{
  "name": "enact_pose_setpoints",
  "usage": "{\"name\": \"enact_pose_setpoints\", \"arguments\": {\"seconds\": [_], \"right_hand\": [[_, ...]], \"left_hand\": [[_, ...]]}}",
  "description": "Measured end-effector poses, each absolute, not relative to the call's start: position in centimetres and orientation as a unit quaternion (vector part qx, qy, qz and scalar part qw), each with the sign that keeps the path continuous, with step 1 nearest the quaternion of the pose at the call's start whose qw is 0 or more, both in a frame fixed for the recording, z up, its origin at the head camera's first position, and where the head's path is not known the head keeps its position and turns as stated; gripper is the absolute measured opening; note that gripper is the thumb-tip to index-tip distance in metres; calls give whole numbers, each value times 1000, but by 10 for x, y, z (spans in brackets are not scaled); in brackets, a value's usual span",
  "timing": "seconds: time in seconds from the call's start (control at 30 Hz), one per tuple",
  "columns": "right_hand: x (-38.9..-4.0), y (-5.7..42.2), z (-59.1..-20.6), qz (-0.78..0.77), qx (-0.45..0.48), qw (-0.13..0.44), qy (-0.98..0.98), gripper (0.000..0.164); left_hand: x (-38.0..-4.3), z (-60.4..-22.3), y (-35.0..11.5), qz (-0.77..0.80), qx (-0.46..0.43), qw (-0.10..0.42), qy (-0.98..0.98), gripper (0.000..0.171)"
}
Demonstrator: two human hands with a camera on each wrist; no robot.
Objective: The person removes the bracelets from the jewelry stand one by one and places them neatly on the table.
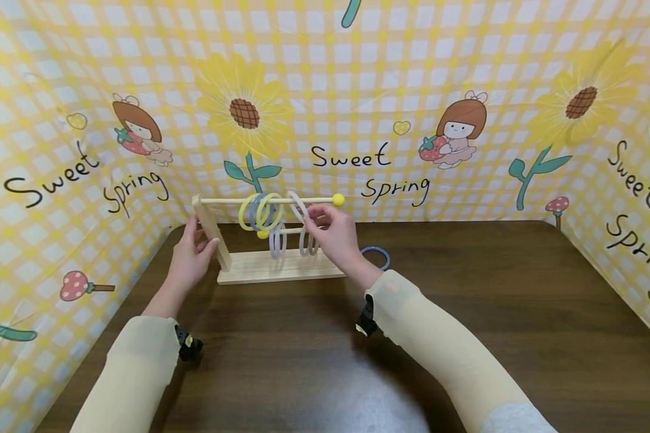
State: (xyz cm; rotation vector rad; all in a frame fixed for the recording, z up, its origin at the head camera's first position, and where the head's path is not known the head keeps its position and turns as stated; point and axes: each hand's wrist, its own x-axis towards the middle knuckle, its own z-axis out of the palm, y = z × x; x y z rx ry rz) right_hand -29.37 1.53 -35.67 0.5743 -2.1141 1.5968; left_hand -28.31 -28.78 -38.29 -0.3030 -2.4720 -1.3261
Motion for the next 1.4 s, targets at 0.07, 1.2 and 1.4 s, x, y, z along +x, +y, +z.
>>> {"name": "enact_pose_setpoints", "arguments": {"seconds": [0.07,1.2,1.4], "right_hand": [[-294,18,-358,581,201,222,-757,10],[-260,78,-328,576,209,306,-729,11],[-262,92,-327,573,189,313,-733,11]], "left_hand": [[-283,-383,-288,-463,-106,159,-865,67],[-285,-385,-288,-465,-108,159,-864,65],[-285,-387,-289,-468,-108,161,-862,64]]}}
